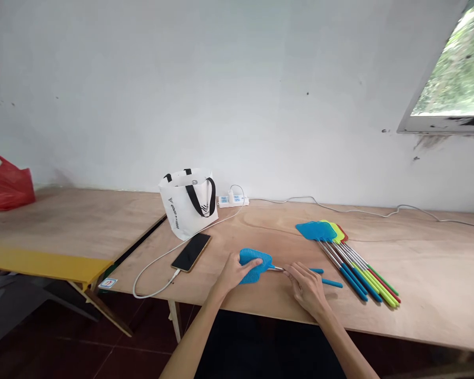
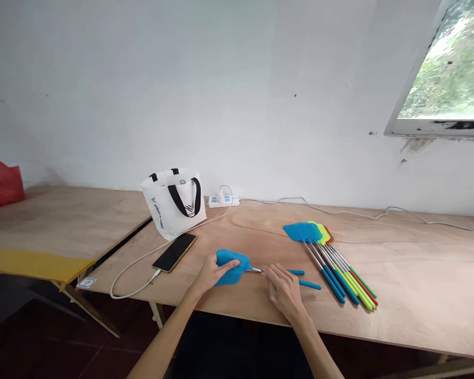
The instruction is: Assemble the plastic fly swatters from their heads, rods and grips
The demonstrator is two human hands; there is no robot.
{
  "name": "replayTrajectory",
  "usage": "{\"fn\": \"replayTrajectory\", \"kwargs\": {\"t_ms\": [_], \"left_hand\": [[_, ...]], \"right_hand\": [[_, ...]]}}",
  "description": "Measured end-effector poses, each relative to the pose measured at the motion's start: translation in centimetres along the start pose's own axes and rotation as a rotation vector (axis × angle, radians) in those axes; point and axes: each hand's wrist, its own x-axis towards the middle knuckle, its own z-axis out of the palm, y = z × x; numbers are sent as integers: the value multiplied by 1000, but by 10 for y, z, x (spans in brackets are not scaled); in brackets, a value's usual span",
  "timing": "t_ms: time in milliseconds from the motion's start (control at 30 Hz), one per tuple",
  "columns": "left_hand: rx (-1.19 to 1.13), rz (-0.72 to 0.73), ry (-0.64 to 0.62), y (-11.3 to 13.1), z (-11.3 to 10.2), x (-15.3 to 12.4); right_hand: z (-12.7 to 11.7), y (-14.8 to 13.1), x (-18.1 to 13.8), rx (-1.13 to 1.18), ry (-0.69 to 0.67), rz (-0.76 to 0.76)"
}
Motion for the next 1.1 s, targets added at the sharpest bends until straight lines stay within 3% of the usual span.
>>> {"fn": "replayTrajectory", "kwargs": {"t_ms": [233,433,733,933,1100], "left_hand": [[-161,-259,112,-2,18,3],[-135,-146,63,-9,16,3],[-89,-87,48,-10,17,-1],[-96,-225,130,-15,14,9],[-149,-278,249,-15,-6,15]], "right_hand": [[0,-1,-5,-211,47,-51],[-2,-4,-1,-217,32,-54],[2,-2,-2,-139,22,-20],[5,-8,7,-192,-78,22],[7,4,5,-268,-97,118]]}}
